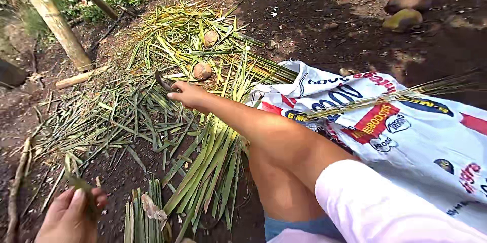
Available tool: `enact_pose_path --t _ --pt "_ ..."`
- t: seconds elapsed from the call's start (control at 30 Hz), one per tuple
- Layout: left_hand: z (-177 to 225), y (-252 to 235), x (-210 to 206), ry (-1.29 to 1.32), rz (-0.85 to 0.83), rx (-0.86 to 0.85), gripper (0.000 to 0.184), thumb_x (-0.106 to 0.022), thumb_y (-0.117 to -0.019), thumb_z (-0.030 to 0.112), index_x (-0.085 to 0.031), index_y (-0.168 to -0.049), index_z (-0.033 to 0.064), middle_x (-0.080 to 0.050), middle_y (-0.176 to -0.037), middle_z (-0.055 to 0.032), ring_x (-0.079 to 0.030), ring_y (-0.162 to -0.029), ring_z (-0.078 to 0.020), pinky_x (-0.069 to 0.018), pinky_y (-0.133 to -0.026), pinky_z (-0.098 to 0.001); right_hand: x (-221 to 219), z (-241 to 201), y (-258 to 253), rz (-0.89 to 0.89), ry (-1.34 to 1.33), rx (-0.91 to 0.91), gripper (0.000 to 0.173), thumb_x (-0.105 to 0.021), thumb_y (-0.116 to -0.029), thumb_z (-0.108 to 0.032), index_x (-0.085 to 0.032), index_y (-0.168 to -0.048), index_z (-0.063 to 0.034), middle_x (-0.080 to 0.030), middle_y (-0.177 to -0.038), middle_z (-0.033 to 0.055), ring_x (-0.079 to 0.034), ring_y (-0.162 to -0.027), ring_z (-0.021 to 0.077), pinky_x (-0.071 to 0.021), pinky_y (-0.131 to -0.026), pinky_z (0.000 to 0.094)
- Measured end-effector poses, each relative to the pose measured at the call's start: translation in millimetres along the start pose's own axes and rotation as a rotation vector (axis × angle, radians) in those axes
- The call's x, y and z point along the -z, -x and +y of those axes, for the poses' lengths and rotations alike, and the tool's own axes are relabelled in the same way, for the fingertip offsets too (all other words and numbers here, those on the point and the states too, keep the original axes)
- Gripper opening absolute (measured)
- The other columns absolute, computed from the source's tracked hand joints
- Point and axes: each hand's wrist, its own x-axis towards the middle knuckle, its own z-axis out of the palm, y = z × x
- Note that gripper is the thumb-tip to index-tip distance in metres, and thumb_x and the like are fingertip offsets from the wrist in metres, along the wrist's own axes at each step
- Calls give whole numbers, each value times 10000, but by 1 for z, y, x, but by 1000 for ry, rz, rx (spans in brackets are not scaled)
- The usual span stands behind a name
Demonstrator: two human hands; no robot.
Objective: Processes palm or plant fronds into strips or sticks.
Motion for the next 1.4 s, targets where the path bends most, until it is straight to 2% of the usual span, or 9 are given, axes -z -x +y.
enact_pose_path --t 0.07,0.17,0.43,0.6,0.8,0.93,1.07,1.23,1.4 --pt "8 4 -72 78 73 49 211 -388 -1104 130 -520 -1254 61 -635 -785 34 -628 -609 -67 -571 -573 -240 -12 -11 23 -84 -22 129 358 -484 -1100 -302 -550 -1356 -60 -630 -962 129 -576 -678 187 -509 -625 369" --pt "1 1 -114 281 14 89 279 -353 -1124 155 -580 -1194 8 -571 -710 -9 -528 -531 -69 -473 -490 -200 -22 -10 46 -212 -68 312 314 -447 -1110 -287 -639 -1251 -82 -613 -809 44 -528 -579 102 -470 -531 254" --pt "4 7 -134 369 -195 149 268 -380 -1124 208 -579 -1062 39 -493 -646 30 -410 -468 -13 -353 -431 -147 -34 -14 58 -436 68 316 351 -525 -1063 -274 -552 -1345 -68 -566 -707 -23 -484 -558 30 -437 -557 222" --pt "5 10 -131 411 -246 209 241 -390 -1121 207 -568 -1047 62 -465 -638 44 -376 -451 -6 -329 -417 -139 -46 -11 55 -490 103 326 369 -524 -1073 -302 -597 -1366 -89 -607 -789 -48 -457 -583 -9 -405 -561 181" --pt "-7 11 -118 61 -78 0 203 -511 -1087 205 -650 -1082 56 -683 -789 -2 -548 -547 -36 -434 -502 -181 -55 -23 62 -425 284 234 389 -519 -1080 -354 -621 -1402 -160 -603 -800 -11 -475 -624 56 -438 -621 277" --pt "-14 17 -115 -233 40 -86 214 -537 -1074 302 -694 -1071 155 -707 -818 70 -608 -626 -33 -494 -588 -237 -62 -28 66 -400 325 207 380 -526 -1080 -354 -643 -1391 -170 -615 -808 -11 -477 -631 58 -439 -631 285" --pt "-15 22 -116 -303 97 -144 228 -537 -1071 323 -698 -1090 162 -703 -812 79 -609 -636 -31 -503 -606 -258 -66 -30 70 -332 327 233 362 -533 -1080 -346 -659 -1378 -185 -681 -897 0 -541 -687 64 -478 -686 312" --pt "-14 25 -115 -300 94 -170 221 -551 -1066 320 -703 -1074 160 -715 -823 87 -631 -654 -18 -509 -600 -230 -55 -31 65 -196 208 205 399 -515 -1088 -330 -622 -1418 -132 -559 -710 -2 -445 -552 81 -405 -544 272" --pt "-20 28 -111 -304 78 -239 221 -559 -1058 320 -715 -1063 165 -716 -834 97 -647 -686 -11 -526 -618 -221 -27 -30 52 -141 -206 80 358 -485 -1099 -265 -584 -1409 -116 -458 -634 -37 -397 -473 38 -358 -445 181"
